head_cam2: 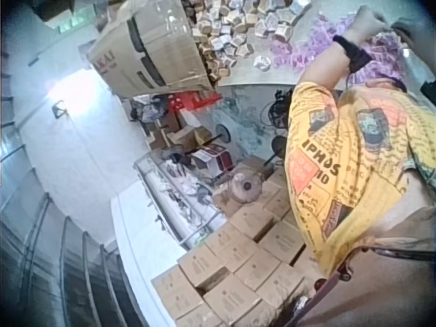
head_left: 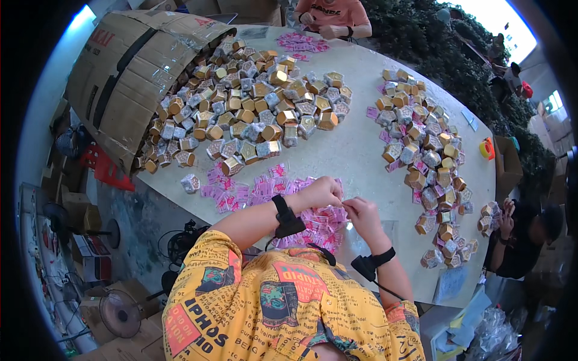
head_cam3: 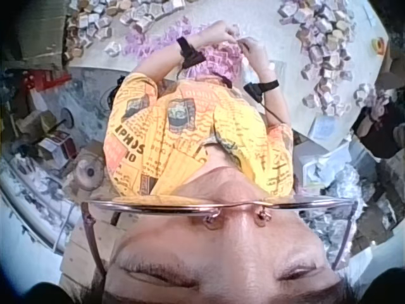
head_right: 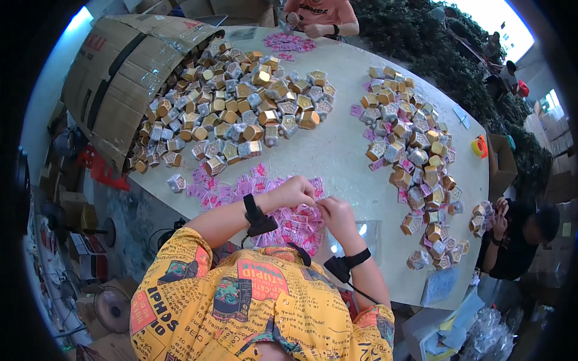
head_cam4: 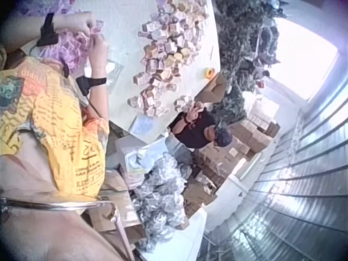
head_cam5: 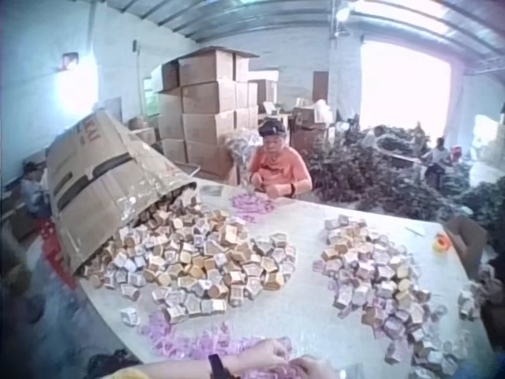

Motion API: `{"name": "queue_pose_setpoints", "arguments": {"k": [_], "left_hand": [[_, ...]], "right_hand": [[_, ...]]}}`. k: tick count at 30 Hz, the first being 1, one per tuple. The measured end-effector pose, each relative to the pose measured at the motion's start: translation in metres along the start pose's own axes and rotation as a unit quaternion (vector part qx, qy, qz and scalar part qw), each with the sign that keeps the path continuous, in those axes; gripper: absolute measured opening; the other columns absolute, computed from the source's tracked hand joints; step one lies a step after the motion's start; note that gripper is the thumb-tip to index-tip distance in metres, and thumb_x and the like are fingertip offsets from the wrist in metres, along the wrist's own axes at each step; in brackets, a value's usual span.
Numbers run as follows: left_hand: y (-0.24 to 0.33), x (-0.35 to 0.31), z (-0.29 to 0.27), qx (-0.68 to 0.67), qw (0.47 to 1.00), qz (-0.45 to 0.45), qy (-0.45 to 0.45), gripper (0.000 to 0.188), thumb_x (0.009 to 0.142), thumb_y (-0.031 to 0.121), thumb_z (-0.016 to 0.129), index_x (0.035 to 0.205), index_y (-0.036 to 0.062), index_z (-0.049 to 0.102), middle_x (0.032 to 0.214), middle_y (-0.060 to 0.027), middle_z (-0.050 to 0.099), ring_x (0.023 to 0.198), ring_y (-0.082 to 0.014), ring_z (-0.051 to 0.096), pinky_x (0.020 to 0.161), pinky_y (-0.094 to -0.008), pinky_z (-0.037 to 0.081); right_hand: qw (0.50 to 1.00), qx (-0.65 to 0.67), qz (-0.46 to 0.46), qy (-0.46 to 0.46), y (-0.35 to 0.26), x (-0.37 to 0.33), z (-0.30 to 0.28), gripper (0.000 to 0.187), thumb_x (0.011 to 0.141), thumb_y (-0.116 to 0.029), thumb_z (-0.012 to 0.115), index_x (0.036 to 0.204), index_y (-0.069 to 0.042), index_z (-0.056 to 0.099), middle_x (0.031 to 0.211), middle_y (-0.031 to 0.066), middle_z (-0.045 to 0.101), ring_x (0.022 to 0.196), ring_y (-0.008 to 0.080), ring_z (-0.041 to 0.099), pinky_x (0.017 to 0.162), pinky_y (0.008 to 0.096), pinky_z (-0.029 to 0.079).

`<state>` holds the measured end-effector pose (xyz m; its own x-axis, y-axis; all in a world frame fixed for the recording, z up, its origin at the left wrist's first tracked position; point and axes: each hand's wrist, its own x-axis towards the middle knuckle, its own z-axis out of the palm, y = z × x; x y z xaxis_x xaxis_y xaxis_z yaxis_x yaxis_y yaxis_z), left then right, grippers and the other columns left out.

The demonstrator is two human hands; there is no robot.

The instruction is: The person wraps small, gold-colored, house-shaped items with pink paper. They pick up an item, wrap it by hand, and place the finished unit on a growing pile on the table. The process is repetitive and performed by hand without tools.

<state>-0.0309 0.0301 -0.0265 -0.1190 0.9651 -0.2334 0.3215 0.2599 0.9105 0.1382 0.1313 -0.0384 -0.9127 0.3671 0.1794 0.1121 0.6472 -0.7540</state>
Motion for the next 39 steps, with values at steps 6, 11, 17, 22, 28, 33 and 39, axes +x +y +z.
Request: {"name": "queue_pose_setpoints", "arguments": {"k": [6, 11, 17, 22, 28, 33, 39], "left_hand": [[-0.047, 0.024, -0.007, -0.230, 0.962, -0.108, -0.099, 0.012, 0.072, 0.009, 0.064, 0.073, -0.0021, 0.068, 0.064, -0.0115, 0.065, 0.058, -0.0157, 0.061, 0.058, -0.0308, 0.049], [-0.083, 0.063, -0.069, 0.533, 0.773, -0.030, 0.341, 0.027, 0.070, 0.022, 0.069, 0.088, 0.0024, 0.063, 0.092, -0.0164, 0.061, 0.086, -0.0327, 0.060, 0.067, -0.0380, 0.052], [-0.126, 0.088, -0.119, 0.403, 0.819, -0.188, 0.364, 0.035, 0.073, 0.022, 0.067, 0.102, 0.0068, 0.057, 0.104, -0.0196, 0.055, 0.091, -0.0346, 0.061, 0.072, -0.0430, 0.052], [-0.139, 0.095, -0.114, 0.334, 0.846, -0.220, 0.354, 0.033, 0.076, 0.019, 0.062, 0.106, 0.0057, 0.055, 0.108, -0.0226, 0.053, 0.087, -0.0371, 0.063, 0.074, -0.0452, 0.052], [-0.113, 0.071, -0.105, -0.209, 0.890, -0.220, 0.340, 0.035, 0.076, 0.023, 0.064, 0.105, 0.0061, 0.052, 0.089, -0.0114, 0.063, 0.073, -0.0256, 0.065, 0.065, -0.0353, 0.055], [-0.065, 0.029, -0.072, -0.510, 0.816, -0.190, 0.194, 0.031, 0.082, 0.021, 0.060, 0.108, 0.0083, 0.049, 0.087, -0.0123, 0.058, 0.072, -0.0256, 0.063, 0.067, -0.0379, 0.056], [-0.036, 0.012, -0.055, -0.563, 0.796, -0.161, 0.157, 0.033, 0.082, 0.022, 0.061, 0.109, 0.0068, 0.049, 0.088, -0.0145, 0.055, 0.077, -0.0279, 0.063, 0.069, -0.0386, 0.056]], "right_hand": [[0.971, -0.217, -0.094, -0.045, 0.008, 0.008, 0.012, 0.011, 0.076, -0.005, 0.061, 0.087, -0.005, 0.056, 0.077, 0.0113, 0.057, 0.064, 0.0299, 0.060, 0.055, 0.0379, 0.049], [0.985, -0.149, -0.080, 0.023, 0.028, 0.012, 0.019, 0.009, 0.078, -0.009, 0.060, 0.086, -0.006, 0.056, 0.077, 0.0111, 0.057, 0.063, 0.0304, 0.059, 0.055, 0.0392, 0.049], [0.994, -0.105, 0.011, 0.005, 0.029, 0.010, 0.012, 0.007, 0.077, -0.006, 0.061, 0.084, -0.004, 0.060, 0.074, 0.0135, 0.059, 0.067, 0.0324, 0.060, 0.059, 0.0396, 0.049], [0.998, -0.041, 0.026, 0.042, 0.025, 0.013, 0.005, 0.008, 0.077, -0.006, 0.061, 0.084, -0.002, 0.061, 0.075, 0.0149, 0.060, 0.067, 0.0329, 0.060, 0.061, 0.0386, 0.049], [0.996, -0.020, 0.013, 0.087, 0.011, 0.044, -0.008, 0.008, 0.078, -0.005, 0.060, 0.084, -0.001, 0.060, 0.076, 0.0159, 0.060, 0.067, 0.0335, 0.059, 0.061, 0.0392, 0.048], [0.993, -0.026, -0.023, 0.110, -0.009, 0.069, -0.004, 0.007, 0.078, -0.005, 0.060, 0.083, 0.000, 0.060, 0.076, 0.0162, 0.060, 0.067, 0.0332, 0.060, 0.061, 0.0383, 0.048], [0.988, -0.065, -0.057, 0.127, -0.026, 0.067, -0.011, 0.007, 0.077, -0.003, 0.060, 0.083, 0.001, 0.060, 0.076, 0.0157, 0.060, 0.065, 0.0320, 0.059, 0.059, 0.0368, 0.048]]}}
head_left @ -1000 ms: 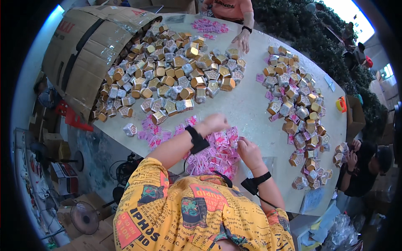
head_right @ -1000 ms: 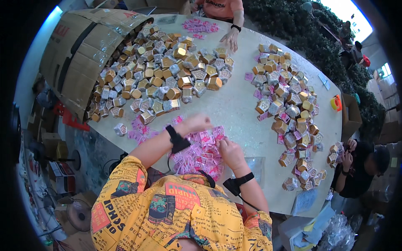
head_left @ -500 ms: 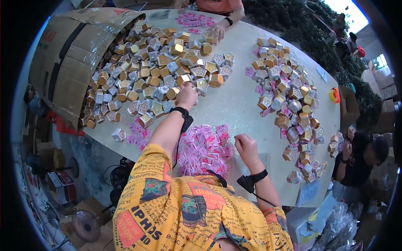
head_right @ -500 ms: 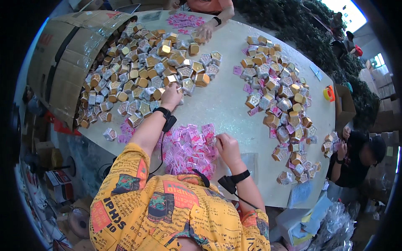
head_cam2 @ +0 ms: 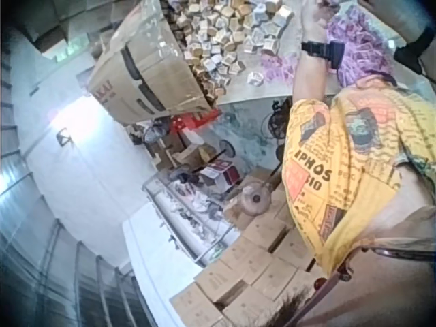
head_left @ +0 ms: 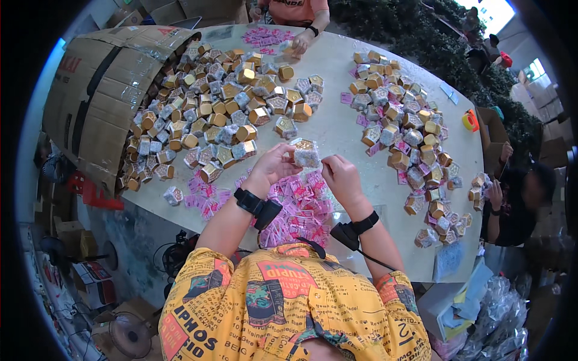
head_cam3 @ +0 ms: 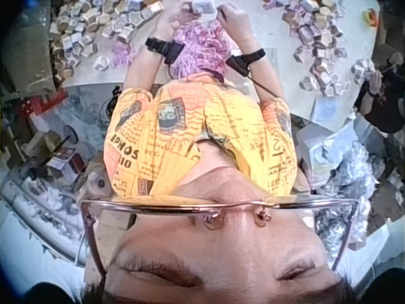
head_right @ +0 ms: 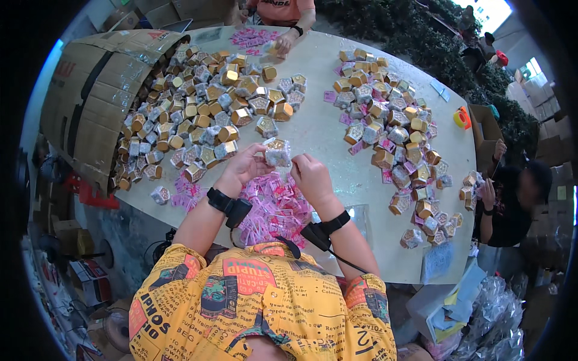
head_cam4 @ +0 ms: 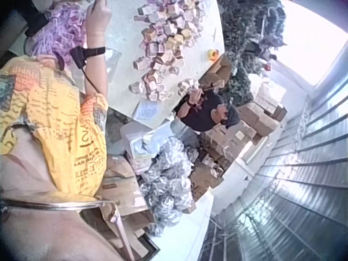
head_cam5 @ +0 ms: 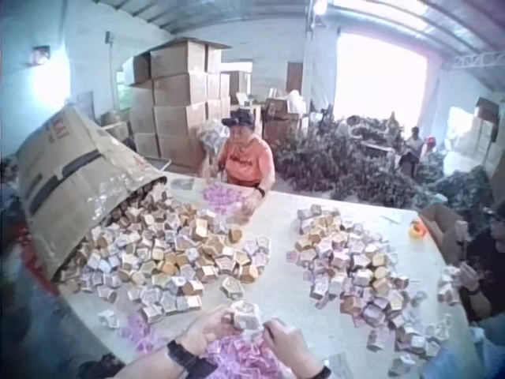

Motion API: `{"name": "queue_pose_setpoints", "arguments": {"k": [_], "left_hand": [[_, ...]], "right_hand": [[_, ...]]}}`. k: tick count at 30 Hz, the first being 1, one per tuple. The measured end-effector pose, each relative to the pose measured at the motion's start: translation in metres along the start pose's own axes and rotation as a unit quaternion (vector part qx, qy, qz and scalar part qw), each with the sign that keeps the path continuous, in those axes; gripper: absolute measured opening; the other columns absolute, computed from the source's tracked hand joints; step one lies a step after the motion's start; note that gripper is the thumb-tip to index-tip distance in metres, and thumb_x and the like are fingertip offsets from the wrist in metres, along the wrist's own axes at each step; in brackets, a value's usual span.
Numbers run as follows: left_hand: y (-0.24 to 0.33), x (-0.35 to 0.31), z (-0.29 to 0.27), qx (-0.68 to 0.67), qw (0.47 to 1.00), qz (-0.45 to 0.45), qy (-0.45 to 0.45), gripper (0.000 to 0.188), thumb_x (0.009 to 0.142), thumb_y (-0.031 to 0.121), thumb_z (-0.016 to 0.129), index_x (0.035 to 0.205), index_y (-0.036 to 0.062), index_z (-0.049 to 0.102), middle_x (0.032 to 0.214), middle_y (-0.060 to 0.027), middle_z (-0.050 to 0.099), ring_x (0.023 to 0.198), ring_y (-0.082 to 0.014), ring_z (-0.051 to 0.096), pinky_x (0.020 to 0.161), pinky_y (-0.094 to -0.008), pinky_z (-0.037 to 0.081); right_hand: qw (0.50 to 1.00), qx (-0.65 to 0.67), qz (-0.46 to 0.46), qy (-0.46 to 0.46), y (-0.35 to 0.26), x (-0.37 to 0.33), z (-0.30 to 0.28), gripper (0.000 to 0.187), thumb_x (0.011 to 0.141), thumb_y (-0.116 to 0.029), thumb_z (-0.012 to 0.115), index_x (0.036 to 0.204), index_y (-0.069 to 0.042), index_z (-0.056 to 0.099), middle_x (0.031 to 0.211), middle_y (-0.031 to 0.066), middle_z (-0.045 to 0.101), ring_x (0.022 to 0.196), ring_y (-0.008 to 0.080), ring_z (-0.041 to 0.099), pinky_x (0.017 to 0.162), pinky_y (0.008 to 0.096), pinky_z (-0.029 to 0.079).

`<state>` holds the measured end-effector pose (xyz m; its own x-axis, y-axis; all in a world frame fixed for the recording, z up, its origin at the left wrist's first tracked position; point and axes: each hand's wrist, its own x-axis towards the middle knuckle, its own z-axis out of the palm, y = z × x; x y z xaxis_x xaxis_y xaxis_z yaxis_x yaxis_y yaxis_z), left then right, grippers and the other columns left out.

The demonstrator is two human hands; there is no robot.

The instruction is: The person wraps small, gold-colored, house-shaped items with pink paper. They pick up an item, wrap it by hand, and place the finished unit on a growing pile on the table. The process is repetitive and performed by hand without tools.

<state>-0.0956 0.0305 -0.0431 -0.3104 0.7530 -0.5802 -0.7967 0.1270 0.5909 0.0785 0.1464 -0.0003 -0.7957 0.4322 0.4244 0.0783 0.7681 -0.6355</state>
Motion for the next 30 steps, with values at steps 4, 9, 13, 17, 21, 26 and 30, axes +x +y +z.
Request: {"name": "queue_pose_setpoints", "arguments": {"k": [4, 9, 13, 17, 21, 26, 30], "left_hand": [[-0.003, -0.004, 0.003, -0.013, 1.000, -0.006, -0.013, 0.035, 0.081, 0.023, 0.061, 0.109, 0.0062, 0.050, 0.090, -0.0151, 0.055, 0.079, -0.0281, 0.063, 0.070, -0.0391, 0.056], [-0.006, -0.010, 0.007, 0.002, 1.000, -0.005, -0.024, 0.039, 0.081, 0.027, 0.063, 0.110, 0.0040, 0.051, 0.093, -0.0140, 0.055, 0.081, -0.0260, 0.062, 0.076, -0.0396, 0.054], [-0.006, -0.017, 0.012, 0.020, 1.000, 0.006, -0.020, 0.041, 0.081, 0.028, 0.063, 0.111, 0.0028, 0.052, 0.093, -0.0133, 0.056, 0.081, -0.0245, 0.062, 0.078, -0.0396, 0.053], [-0.005, -0.021, 0.012, 0.022, 1.000, 0.011, -0.014, 0.040, 0.081, 0.028, 0.063, 0.111, 0.0035, 0.052, 0.092, -0.0132, 0.056, 0.080, -0.0244, 0.062, 0.076, -0.0394, 0.054], [-0.005, -0.027, 0.016, 0.024, 0.999, 0.018, -0.016, 0.038, 0.082, 0.026, 0.063, 0.111, 0.0051, 0.051, 0.092, -0.0135, 0.056, 0.078, -0.0253, 0.062, 0.073, -0.0392, 0.055], [-0.010, -0.030, 0.021, 0.038, 0.998, 0.049, -0.004, 0.032, 0.083, 0.021, 0.061, 0.109, 0.0082, 0.049, 0.091, -0.0139, 0.057, 0.077, -0.0261, 0.064, 0.068, -0.0386, 0.056], [-0.011, -0.041, 0.034, 0.048, 0.994, 0.093, 0.010, 0.030, 0.084, 0.016, 0.059, 0.110, 0.0090, 0.047, 0.091, -0.0137, 0.059, 0.072, -0.0249, 0.065, 0.063, -0.0363, 0.057]], "right_hand": [[0.999, -0.027, -0.019, 0.005, -0.007, -0.006, -0.010, 0.006, 0.077, -0.003, 0.060, 0.081, 0.000, 0.060, 0.074, 0.0153, 0.059, 0.065, 0.0322, 0.059, 0.059, 0.0375, 0.048], [0.999, -0.037, -0.021, 0.003, -0.010, -0.013, -0.015, 0.006, 0.076, -0.003, 0.060, 0.081, 0.000, 0.059, 0.073, 0.0149, 0.059, 0.065, 0.0322, 0.059, 0.059, 0.0377, 0.048], [0.998, -0.051, -0.022, 0.004, -0.014, -0.016, -0.016, 0.006, 0.076, -0.003, 0.060, 0.081, -0.001, 0.059, 0.073, 0.0145, 0.058, 0.065, 0.0321, 0.059, 0.059, 0.0382, 0.048], [0.997, -0.073, -0.027, 0.004, -0.018, -0.017, -0.017, 0.006, 0.076, -0.004, 0.060, 0.081, -0.001, 0.058, 0.073, 0.0140, 0.058, 0.065, 0.0323, 0.059, 0.059, 0.0387, 0.048], [0.995, -0.094, -0.037, -0.001, -0.018, -0.019, -0.017, 0.005, 0.076, -0.005, 0.060, 0.079, -0.002, 0.057, 0.072, 0.0137, 0.057, 0.065, 0.0325, 0.058, 0.059, 0.0393, 0.048], [0.988, -0.150, -0.022, -0.027, -0.019, -0.021, -0.015, 0.006, 0.076, -0.006, 0.060, 0.078, -0.002, 0.057, 0.072, 0.0144, 0.056, 0.065, 0.0329, 0.058, 0.060, 0.0403, 0.047], [0.992, -0.124, 0.008, -0.020, -0.018, -0.021, -0.017, 0.007, 0.075, -0.007, 0.059, 0.075, -0.001, 0.058, 0.071, 0.0162, 0.057, 0.066, 0.0344, 0.058, 0.060, 0.0407, 0.048]]}}
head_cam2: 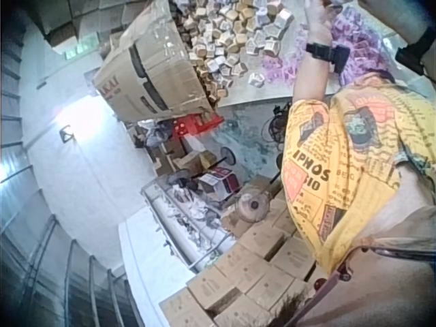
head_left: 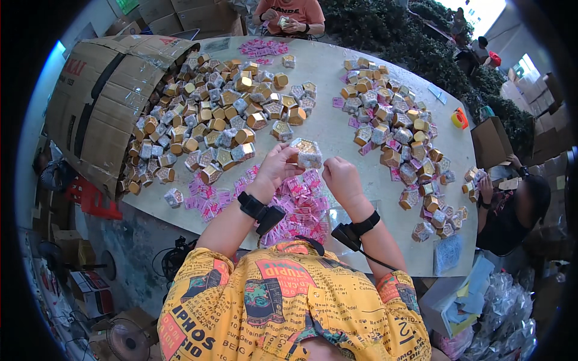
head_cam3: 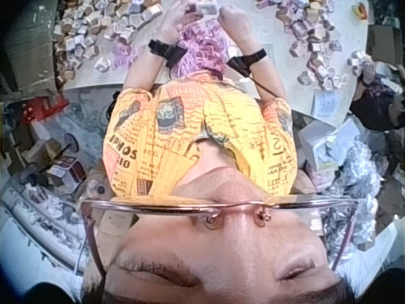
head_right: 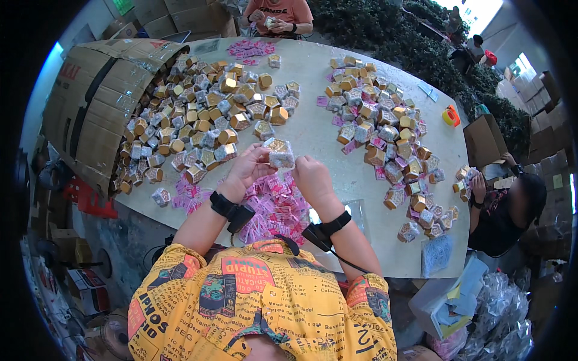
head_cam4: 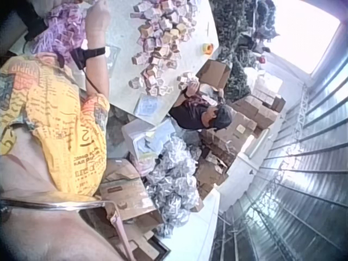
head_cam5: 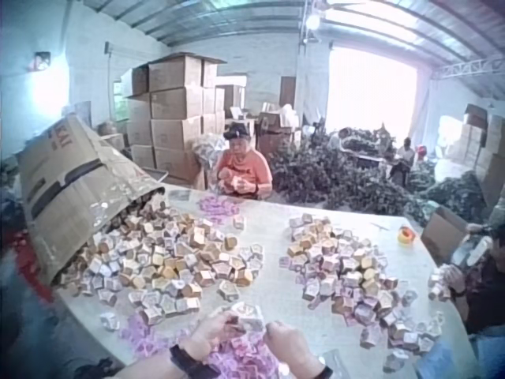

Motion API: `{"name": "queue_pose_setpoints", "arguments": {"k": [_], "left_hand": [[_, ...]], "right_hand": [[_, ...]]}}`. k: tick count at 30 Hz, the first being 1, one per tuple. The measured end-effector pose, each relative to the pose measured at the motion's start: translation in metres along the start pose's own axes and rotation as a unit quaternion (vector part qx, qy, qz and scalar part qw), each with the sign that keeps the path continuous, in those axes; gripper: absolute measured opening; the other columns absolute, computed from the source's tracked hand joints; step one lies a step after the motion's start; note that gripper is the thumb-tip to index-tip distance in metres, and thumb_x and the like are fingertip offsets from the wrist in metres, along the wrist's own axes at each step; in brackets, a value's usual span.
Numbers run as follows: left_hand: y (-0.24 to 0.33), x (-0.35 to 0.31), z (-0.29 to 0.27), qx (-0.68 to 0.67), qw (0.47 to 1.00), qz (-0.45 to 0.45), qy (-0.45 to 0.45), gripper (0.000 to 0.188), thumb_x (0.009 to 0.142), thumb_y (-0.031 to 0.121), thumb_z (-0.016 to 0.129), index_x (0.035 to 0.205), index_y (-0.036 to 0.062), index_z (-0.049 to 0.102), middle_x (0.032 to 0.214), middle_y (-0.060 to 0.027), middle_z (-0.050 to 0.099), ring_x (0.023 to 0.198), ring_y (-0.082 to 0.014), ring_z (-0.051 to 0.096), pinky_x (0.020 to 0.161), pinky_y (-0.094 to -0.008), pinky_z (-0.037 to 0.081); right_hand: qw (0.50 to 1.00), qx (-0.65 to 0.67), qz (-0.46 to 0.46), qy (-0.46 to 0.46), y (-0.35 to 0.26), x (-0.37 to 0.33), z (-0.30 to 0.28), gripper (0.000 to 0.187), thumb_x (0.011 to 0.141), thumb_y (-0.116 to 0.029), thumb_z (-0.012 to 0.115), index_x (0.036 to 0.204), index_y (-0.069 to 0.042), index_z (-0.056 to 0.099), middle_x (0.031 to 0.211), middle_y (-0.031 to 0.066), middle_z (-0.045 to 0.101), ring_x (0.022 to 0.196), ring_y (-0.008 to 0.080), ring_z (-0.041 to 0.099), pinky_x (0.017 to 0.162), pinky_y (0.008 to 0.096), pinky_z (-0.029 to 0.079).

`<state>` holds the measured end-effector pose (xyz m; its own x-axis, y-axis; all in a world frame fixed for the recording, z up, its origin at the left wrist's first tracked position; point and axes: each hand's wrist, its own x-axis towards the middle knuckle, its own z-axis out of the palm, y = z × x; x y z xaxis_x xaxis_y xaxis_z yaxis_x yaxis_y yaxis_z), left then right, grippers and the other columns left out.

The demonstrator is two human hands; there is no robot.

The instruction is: The person wraps small, gold-colored, house-shaped items with pink paper. They pick up an item, wrap it by hand, and place the finished unit on a growing pile on the table. The process is repetitive and performed by hand without tools.

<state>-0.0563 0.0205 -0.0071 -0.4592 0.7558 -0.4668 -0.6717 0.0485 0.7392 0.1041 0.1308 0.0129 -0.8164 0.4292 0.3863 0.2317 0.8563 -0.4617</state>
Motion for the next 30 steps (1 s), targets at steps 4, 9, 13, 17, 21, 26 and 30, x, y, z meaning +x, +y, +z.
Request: {"name": "queue_pose_setpoints", "arguments": {"k": [4, 9, 13, 17, 21, 26, 30], "left_hand": [[-0.003, -0.001, 0.003, 0.014, 0.999, 0.045, 0.000, 0.032, 0.084, 0.014, 0.059, 0.113, 0.0088, 0.046, 0.093, -0.0141, 0.060, 0.070, -0.0237, 0.065, 0.060, -0.0339, 0.057], [-0.008, -0.003, 0.005, -0.002, 0.999, 0.053, -0.011, 0.036, 0.083, 0.013, 0.059, 0.116, 0.0072, 0.045, 0.093, -0.0138, 0.060, 0.074, -0.0219, 0.064, 0.059, -0.0330, 0.058], [-0.010, -0.001, 0.002, 0.007, 0.997, 0.069, -0.025, 0.037, 0.084, 0.012, 0.057, 0.118, 0.0064, 0.044, 0.093, -0.0142, 0.060, 0.076, -0.0217, 0.064, 0.059, -0.0324, 0.057], [-0.006, -0.001, -0.004, -0.024, 0.998, 0.038, -0.047, 0.035, 0.084, 0.015, 0.057, 0.118, 0.0089, 0.047, 0.097, -0.0130, 0.058, 0.080, -0.0230, 0.062, 0.069, -0.0375, 0.055], [-0.008, -0.002, 0.002, -0.021, 0.998, 0.002, -0.065, 0.037, 0.085, 0.016, 0.056, 0.119, 0.0088, 0.047, 0.097, -0.0137, 0.057, 0.084, -0.0239, 0.060, 0.073, -0.0391, 0.054], [-0.020, 0.005, -0.004, 0.014, 0.998, -0.027, -0.060, 0.037, 0.084, 0.016, 0.056, 0.119, 0.0078, 0.047, 0.097, -0.0139, 0.058, 0.084, -0.0240, 0.061, 0.072, -0.0387, 0.055], [-0.031, 0.015, -0.014, -0.014, 0.994, -0.069, -0.081, 0.032, 0.085, 0.017, 0.056, 0.114, 0.0061, 0.050, 0.096, -0.0146, 0.061, 0.081, -0.0249, 0.064, 0.070, -0.0385, 0.056]], "right_hand": [[0.991, 0.107, 0.083, -0.006, 0.003, 0.003, -0.003, 0.012, 0.075, -0.010, 0.059, 0.073, 0.001, 0.061, 0.070, 0.0193, 0.059, 0.066, 0.0350, 0.060, 0.061, 0.0405, 0.048], [0.961, 0.204, 0.178, -0.052, 0.006, 0.004, -0.005, 0.013, 0.073, -0.008, 0.059, 0.078, 0.003, 0.064, 0.068, 0.0211, 0.061, 0.064, 0.0332, 0.062, 0.060, 0.0364, 0.049], [0.933, 0.268, 0.219, -0.103, 0.003, 0.007, -0.013, 0.012, 0.076, -0.006, 0.060, 0.080, 0.004, 0.065, 0.062, 0.0140, 0.062, 0.053, 0.0211, 0.061, 0.052, 0.0300, 0.048], [0.867, 0.417, 0.222, -0.160, 0.012, 0.006, -0.023, 0.012, 0.082, -0.007, 0.061, 0.080, 0.005, 0.064, 0.064, 0.0038, 0.062, 0.049, 0.0096, 0.057, 0.044, 0.0212, 0.044], [0.828, 0.471, 0.253, -0.166, 0.023, -0.003, -0.022, 0.013, 0.081, -0.009, 0.066, 0.078, 0.003, 0.064, 0.063, 0.0037, 0.061, 0.050, 0.0091, 0.056, 0.045, 0.0210, 0.043], [0.764, 0.547, 0.292, -0.179, 0.031, -0.013, -0.008, 0.014, 0.079, -0.012, 0.069, 0.075, 0.000, 0.062, 0.061, 0.0023, 0.059, 0.051, 0.0086, 0.056, 0.046, 0.0212, 0.043], [0.750, 0.541, 0.341, -0.170, 0.049, -0.025, 0.007, 0.013, 0.081, -0.011, 0.067, 0.079, 0.000, 0.061, 0.064, 0.0029, 0.058, 0.052, 0.0095, 0.055, 0.045, 0.0211, 0.041]]}}
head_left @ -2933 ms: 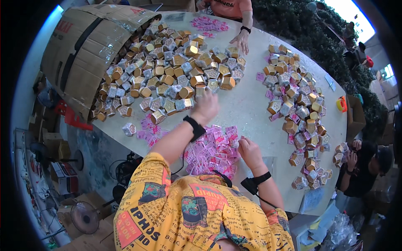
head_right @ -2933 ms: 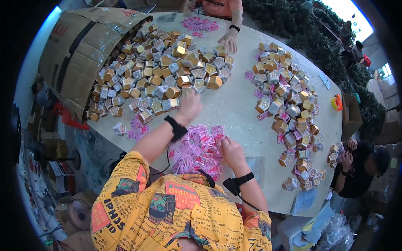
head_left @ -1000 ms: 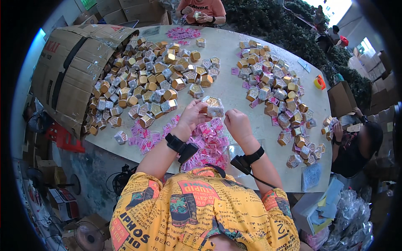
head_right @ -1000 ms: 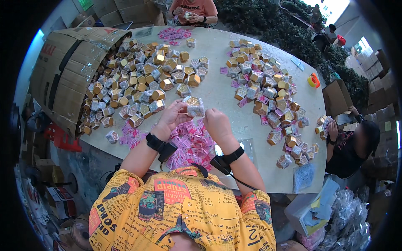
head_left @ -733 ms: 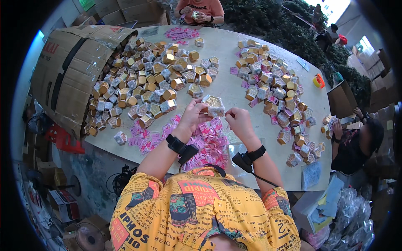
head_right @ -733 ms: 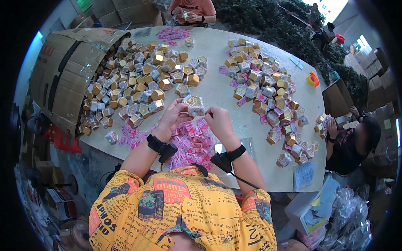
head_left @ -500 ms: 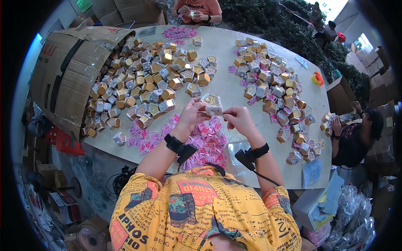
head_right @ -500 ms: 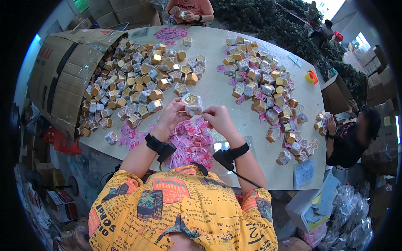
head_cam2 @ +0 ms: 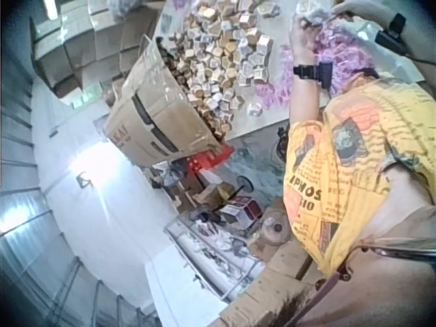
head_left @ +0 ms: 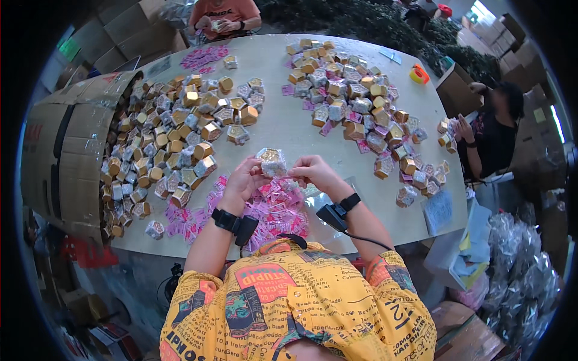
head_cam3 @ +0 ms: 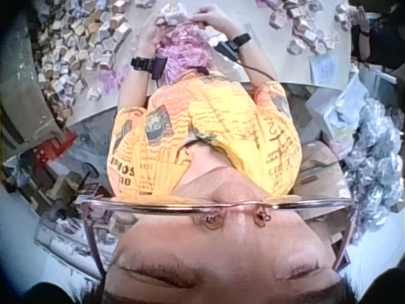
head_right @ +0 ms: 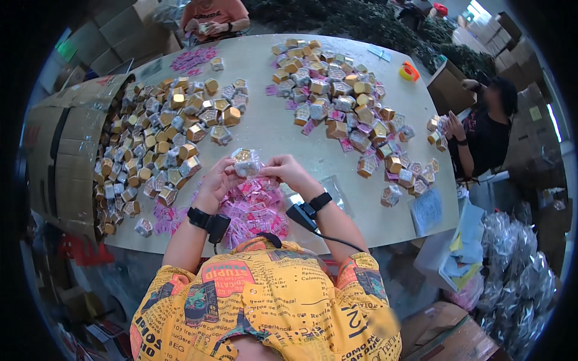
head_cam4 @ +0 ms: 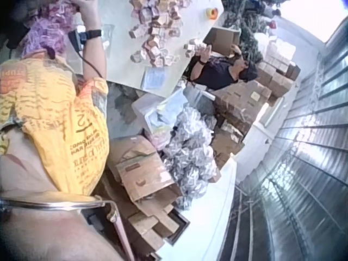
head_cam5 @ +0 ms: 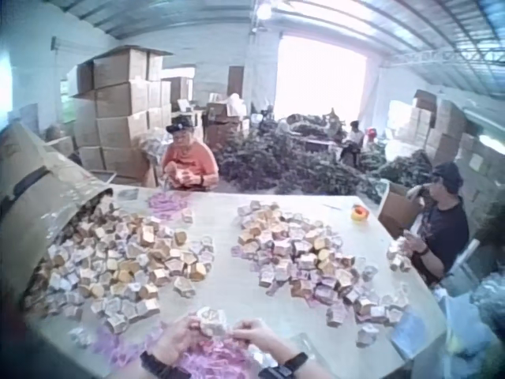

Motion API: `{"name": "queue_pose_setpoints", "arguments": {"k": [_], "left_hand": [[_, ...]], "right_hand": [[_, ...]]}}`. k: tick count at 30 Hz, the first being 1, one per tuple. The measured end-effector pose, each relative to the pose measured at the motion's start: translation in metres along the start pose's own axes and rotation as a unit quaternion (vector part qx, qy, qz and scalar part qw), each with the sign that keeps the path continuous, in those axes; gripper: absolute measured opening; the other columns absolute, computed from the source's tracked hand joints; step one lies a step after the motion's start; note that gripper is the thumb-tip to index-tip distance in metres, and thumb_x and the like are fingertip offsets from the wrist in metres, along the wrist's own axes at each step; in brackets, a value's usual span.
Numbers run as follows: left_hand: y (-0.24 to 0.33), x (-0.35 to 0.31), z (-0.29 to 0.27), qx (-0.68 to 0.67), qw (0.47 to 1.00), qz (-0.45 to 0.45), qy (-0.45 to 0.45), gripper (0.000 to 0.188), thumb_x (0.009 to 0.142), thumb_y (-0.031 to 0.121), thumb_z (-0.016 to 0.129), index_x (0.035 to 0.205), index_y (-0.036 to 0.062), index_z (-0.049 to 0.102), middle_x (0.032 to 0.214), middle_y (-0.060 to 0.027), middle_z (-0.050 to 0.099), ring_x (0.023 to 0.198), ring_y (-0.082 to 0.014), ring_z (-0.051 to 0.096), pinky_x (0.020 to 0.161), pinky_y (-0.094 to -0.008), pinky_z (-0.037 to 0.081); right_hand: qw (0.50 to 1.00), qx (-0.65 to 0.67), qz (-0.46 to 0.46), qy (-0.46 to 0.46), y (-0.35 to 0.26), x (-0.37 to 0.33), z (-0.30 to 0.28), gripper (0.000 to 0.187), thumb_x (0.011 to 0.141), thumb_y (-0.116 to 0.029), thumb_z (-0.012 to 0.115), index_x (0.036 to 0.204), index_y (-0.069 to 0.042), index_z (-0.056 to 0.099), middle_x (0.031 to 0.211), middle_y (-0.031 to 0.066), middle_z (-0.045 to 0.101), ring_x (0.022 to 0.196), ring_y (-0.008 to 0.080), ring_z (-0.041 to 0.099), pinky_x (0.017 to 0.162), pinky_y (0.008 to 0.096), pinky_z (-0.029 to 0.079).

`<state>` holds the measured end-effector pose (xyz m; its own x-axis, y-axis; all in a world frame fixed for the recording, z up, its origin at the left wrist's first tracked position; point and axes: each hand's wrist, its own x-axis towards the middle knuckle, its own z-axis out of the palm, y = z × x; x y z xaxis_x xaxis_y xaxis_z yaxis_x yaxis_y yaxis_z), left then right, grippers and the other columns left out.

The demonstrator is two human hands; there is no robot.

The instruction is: The person wraps small, gold-colored, house-shaped items with pink paper. They pick up an item, wrap it by hand, and place the finished unit on a growing pile on the table. The process is repetitive and performed by hand without tools.

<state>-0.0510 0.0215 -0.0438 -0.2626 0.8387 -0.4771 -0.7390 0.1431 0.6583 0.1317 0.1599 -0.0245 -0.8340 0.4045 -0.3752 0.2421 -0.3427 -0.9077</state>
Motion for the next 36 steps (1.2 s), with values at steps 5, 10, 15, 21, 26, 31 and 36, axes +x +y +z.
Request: {"name": "queue_pose_setpoints", "arguments": {"k": [5, 10, 15, 21, 26, 31, 36], "left_hand": [[-0.009, 0.008, 0.015, 0.027, 1.000, -0.004, 0.005, 0.030, 0.086, 0.015, 0.054, 0.112, 0.0039, 0.047, 0.091, -0.0158, 0.061, 0.072, -0.0260, 0.064, 0.064, -0.0387, 0.057], [-0.027, 0.021, 0.014, 0.078, 0.995, -0.064, -0.010, 0.029, 0.088, 0.018, 0.053, 0.111, 0.0026, 0.047, 0.092, -0.0159, 0.061, 0.066, -0.0261, 0.065, 0.062, -0.0388, 0.057], [-0.049, 0.044, 0.014, 0.408, 0.912, 0.034, 0.031, 0.033, 0.083, 0.022, 0.060, 0.109, 0.0016, 0.055, 0.095, -0.0161, 0.063, 0.073, -0.0282, 0.065, 0.066, -0.0372, 0.054], [-0.086, 0.052, 0.000, 0.750, 0.641, 0.161, -0.039, 0.027, 0.073, 0.015, 0.063, 0.098, 0.0024, 0.062, 0.099, -0.0185, 0.060, 0.088, -0.0340, 0.061, 0.076, -0.0426, 0.050], [-0.118, 0.053, 0.009, 0.824, 0.526, 0.188, -0.093, 0.034, 0.069, 0.014, 0.068, 0.098, 0.0010, 0.057, 0.100, -0.0180, 0.054, 0.094, -0.0339, 0.058, 0.074, -0.0429, 0.051], [-0.129, 0.056, 0.003, 0.839, 0.498, 0.197, -0.094, 0.034, 0.067, 0.013, 0.068, 0.096, -0.0006, 0.056, 0.099, -0.0188, 0.054, 0.093, -0.0341, 0.057, 0.075, -0.0425, 0.051], [-0.127, 0.053, 0.004, 0.828, 0.513, 0.215, -0.072, 0.033, 0.066, 0.012, 0.066, 0.095, 0.0007, 0.055, 0.097, -0.0171, 0.054, 0.091, -0.0332, 0.057, 0.075, -0.0428, 0.051]], "right_hand": [[1.000, 0.008, 0.015, -0.001, 0.010, -0.005, -0.007, 0.012, 0.081, -0.011, 0.067, 0.078, 0.000, 0.062, 0.062, 0.0017, 0.057, 0.051, 0.0092, 0.054, 0.046, 0.0208, 0.041], [0.996, -0.086, 0.008, 0.014, 0.019, -0.010, -0.026, 0.011, 0.079, -0.012, 0.065, 0.075, -0.003, 0.062, 0.062, 0.0012, 0.057, 0.052, 0.0087, 0.053, 0.047, 0.0217, 0.041], [0.920, -0.257, -0.102, 0.278, -0.008, -0.026, -0.130, 0.012, 0.071, -0.009, 0.060, 0.075, 0.002, 0.063, 0.067, 0.0075, 0.062, 0.063, 0.0165, 0.063, 0.054, 0.0316, 0.050], [0.700, -0.488, -0.247, 0.459, -0.016, -0.060, -0.159, 0.017, 0.073, -0.013, 0.064, 0.082, 0.001, 0.065, 0.085, 0.0162, 0.065, 0.077, 0.0313, 0.062, 0.071, 0.0386, 0.049], [0.861, -0.468, 0.039, 0.193, 0.111, -0.073, -0.121, 0.015, 0.069, -0.012, 0.065, 0.080, -0.002, 0.068, 0.078, 0.0190, 0.065, 0.074, 0.0325, 0.063, 0.069, 0.0396, 0.050], [0.855, -0.479, 0.054, 0.191, 0.154, -0.094, -0.102, 0.016, 0.075, -0.013, 0.057, 0.081, -0.005, 0.069, 0.086, 0.0169, 0.065, 0.080, 0.0334, 0.063, 0.073, 0.0400, 0.050], [0.835, -0.511, 0.014, 0.204, 0.176, -0.086, -0.092, 0.013, 0.073, -0.013, 0.057, 0.076, -0.006, 0.068, 0.087, 0.0150, 0.063, 0.081, 0.0333, 0.061, 0.073, 0.0401, 0.050]]}}
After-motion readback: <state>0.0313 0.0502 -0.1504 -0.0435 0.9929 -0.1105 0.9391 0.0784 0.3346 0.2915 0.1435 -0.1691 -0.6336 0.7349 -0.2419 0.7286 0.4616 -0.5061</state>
